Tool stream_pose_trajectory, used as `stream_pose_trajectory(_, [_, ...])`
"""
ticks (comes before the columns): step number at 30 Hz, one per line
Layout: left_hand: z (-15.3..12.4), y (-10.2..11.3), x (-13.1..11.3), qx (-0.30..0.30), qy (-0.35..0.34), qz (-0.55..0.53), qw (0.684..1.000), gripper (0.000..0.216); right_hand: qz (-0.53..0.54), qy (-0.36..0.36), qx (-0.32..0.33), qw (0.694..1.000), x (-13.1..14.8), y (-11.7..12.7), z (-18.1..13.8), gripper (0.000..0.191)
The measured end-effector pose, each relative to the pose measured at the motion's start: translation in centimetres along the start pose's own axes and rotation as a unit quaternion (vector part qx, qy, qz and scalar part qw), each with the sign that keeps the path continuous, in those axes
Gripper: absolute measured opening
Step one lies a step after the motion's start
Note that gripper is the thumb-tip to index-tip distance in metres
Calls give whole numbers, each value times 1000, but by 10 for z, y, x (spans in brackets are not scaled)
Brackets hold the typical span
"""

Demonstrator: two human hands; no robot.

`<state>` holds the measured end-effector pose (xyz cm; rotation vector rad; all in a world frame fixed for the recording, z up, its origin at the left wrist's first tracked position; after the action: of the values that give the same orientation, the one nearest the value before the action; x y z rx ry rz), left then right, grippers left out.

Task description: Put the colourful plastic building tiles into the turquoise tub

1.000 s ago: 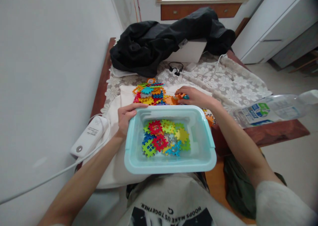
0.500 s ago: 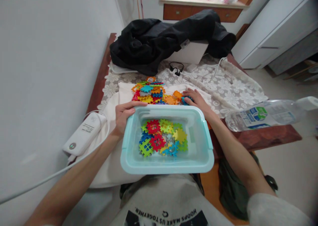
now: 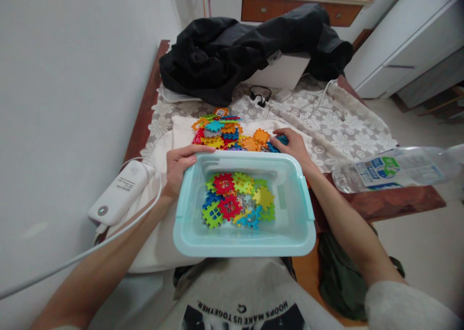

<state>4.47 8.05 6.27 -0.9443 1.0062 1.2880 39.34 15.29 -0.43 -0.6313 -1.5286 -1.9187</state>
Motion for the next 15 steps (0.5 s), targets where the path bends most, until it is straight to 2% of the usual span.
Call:
stream_pose_trajectory(7, [-1,2,1,-7,-2,13,1000,31,43,4,-19,999,-3,10,3,30])
stream_pose_trajectory(12, [0,2,1,-7,5,13,1000,31,88,-12,-79,993,-8,27,3,33])
stream_pose_trajectory(15, [0,1,-1,-5,3,21,1000,30,157,-23,-115,981,-13,34,4,37])
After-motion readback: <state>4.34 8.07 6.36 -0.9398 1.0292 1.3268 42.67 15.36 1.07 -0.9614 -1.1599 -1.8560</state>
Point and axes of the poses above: each hand's wrist, its own z-axis towards the middle knuckle, its own y-axis out of the back of the hand, x = y × z, the point moved 9 cm from there along z, towards the middle knuckle, and after that the axes turned 6 degrees about -y, right-handed, at the moved point
